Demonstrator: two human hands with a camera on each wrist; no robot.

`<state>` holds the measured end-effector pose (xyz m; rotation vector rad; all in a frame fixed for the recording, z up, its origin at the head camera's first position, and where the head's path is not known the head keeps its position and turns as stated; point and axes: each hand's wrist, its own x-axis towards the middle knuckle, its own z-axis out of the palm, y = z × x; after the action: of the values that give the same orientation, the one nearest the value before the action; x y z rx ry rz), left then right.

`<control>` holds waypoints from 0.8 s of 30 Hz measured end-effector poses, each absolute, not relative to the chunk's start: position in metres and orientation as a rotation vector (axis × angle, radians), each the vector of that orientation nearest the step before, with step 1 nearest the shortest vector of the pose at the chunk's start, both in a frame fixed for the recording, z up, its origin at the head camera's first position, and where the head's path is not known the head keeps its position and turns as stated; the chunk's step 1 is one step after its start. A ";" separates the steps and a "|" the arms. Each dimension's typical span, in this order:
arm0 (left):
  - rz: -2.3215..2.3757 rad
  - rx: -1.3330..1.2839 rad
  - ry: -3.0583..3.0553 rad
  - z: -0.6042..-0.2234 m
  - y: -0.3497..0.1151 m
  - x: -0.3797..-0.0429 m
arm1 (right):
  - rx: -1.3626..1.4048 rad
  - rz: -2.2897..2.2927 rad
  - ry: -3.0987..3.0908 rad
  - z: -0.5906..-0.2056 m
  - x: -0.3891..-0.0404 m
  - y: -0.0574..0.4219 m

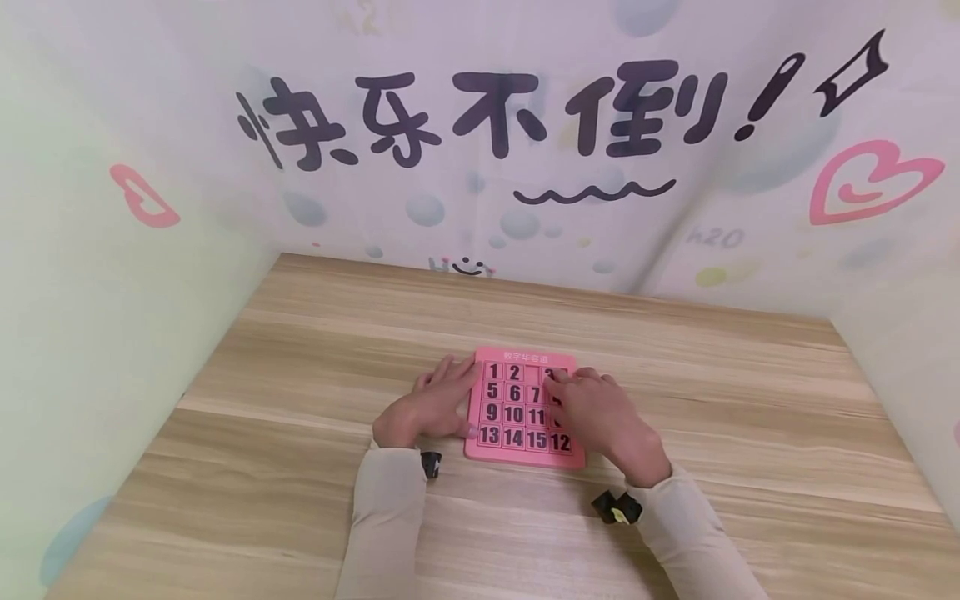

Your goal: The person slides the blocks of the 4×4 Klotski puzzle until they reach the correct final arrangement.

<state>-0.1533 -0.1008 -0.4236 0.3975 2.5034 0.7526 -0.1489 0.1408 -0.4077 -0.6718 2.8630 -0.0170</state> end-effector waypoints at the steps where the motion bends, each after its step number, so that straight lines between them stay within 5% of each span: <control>1: 0.753 0.398 2.503 -0.423 -0.101 -0.153 | -0.673 -0.020 2.867 -0.408 -0.149 0.140; 24: 0.742 0.403 2.508 -0.423 -0.101 -0.153 | -0.731 -0.092 2.896 -0.414 -0.146 0.127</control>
<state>-0.1533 -0.1010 -0.4235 0.4034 2.5084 0.7419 -0.1463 0.1270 -0.4138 -0.7305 2.8957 -0.0924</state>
